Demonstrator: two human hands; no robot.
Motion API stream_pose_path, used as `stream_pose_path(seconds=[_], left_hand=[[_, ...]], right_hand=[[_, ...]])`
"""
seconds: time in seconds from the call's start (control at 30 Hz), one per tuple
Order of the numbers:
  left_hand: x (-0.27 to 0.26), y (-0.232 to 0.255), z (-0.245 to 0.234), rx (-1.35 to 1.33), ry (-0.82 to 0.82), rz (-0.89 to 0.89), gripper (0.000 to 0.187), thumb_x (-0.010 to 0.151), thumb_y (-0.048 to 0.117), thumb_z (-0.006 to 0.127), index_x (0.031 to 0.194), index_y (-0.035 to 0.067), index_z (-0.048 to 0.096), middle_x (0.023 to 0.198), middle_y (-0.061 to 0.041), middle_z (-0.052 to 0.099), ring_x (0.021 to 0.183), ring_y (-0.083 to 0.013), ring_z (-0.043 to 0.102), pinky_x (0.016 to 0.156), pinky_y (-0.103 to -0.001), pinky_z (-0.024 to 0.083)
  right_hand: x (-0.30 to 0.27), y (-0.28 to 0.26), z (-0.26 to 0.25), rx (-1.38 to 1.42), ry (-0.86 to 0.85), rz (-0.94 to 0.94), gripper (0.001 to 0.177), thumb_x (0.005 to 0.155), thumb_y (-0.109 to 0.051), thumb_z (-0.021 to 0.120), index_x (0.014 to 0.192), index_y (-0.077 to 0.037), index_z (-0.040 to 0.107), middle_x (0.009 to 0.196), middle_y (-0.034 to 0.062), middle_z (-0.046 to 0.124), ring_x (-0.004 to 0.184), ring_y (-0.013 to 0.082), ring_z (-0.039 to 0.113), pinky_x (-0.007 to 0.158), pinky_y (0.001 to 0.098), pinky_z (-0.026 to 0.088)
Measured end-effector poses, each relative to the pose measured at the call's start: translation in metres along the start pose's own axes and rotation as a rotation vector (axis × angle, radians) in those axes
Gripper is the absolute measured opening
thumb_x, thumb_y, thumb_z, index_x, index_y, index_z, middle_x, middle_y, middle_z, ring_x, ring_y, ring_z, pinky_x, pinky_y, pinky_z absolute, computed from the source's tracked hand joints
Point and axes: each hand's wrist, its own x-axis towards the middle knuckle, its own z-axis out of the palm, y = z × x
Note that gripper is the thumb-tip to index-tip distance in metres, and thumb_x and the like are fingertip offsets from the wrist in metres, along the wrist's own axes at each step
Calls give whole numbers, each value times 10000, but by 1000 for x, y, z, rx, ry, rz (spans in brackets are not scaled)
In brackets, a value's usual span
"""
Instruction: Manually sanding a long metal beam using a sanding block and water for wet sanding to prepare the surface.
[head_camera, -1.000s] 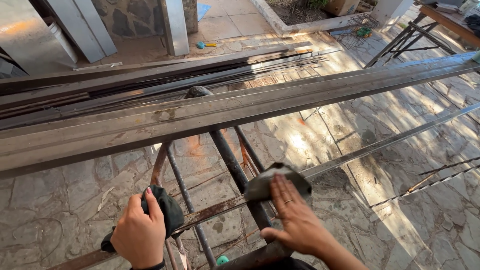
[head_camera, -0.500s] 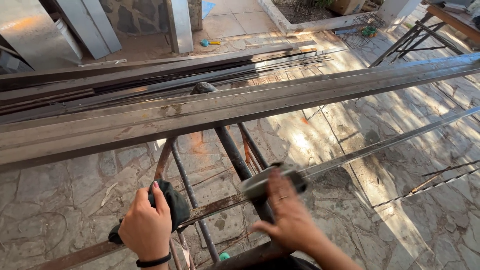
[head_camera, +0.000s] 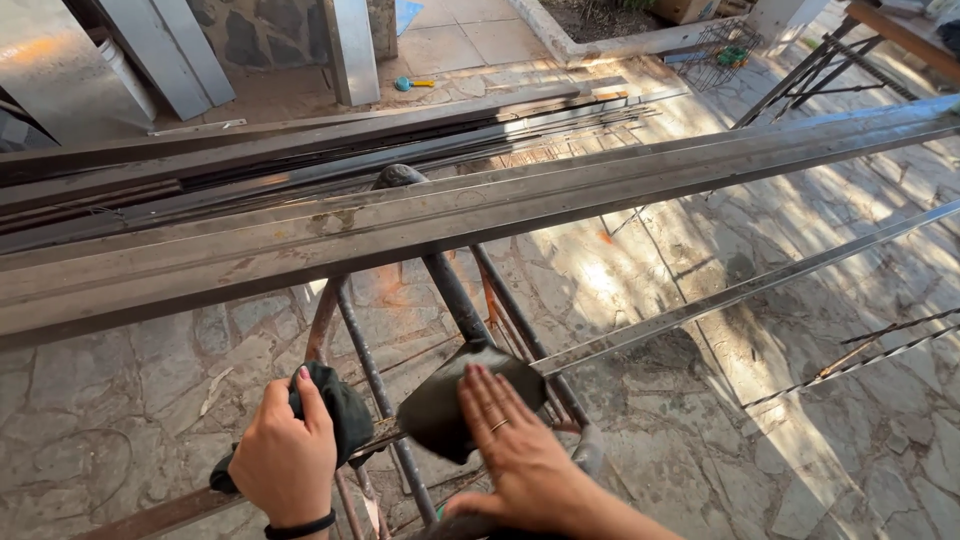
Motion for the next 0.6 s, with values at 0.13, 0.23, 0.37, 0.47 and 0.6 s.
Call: stream_pose_path(seconds=[0.13, 0.23, 0.37, 0.47, 0.6], left_hand=[[0, -1, 0, -2, 12, 3, 403, 1159, 405, 604, 836, 173, 667, 570, 23, 567, 444, -178, 513, 404, -322, 339], [-3, -3, 1, -24, -5, 10, 442, 1161, 395, 600, 785, 164, 619, 569, 22, 555, 448, -181, 489, 415, -321, 336], [-2, 1, 3, 11, -17, -8, 422, 1166, 423, 597, 831, 175, 664, 570, 8, 568, 464, -204, 536, 417, -336, 346], [-2, -3, 2, 31, -8, 2, 402, 1162, 423, 599, 851, 181, 679, 594, 8, 592, 485, -212, 562, 418, -341, 360], [-2, -2, 4, 36, 16, -1, 392, 1161, 425, 610, 854, 192, 680, 583, 1, 582, 476, -223, 559, 416, -349, 367]], right_hand=[[-21, 76, -1, 85, 188, 405, 1152, 831, -601, 599, 1490, -90, -195, 1624, 87, -84, 1477, 265, -5, 1185, 499, 47], [-26, 88, 2, -235, 200, 531, 1120, 804, -825, 101, 1457, 34, -200, 1565, 214, -238, 1458, 282, -193, 1187, 364, -91], [-3, 10, -8, 78, 19, 198, 1146, 783, -723, 365, 1450, -22, -249, 1581, 174, -223, 1475, 297, -169, 1189, 429, -81], [-11, 39, -10, 80, 109, 206, 1059, 795, -677, 334, 1474, -56, -192, 1591, 143, -164, 1480, 274, -125, 1189, 432, -60], [-51, 162, -31, 61, 321, 769, 912, 909, -596, 303, 1499, -42, -118, 1602, 130, -179, 1481, 245, -141, 1213, 392, -57]])
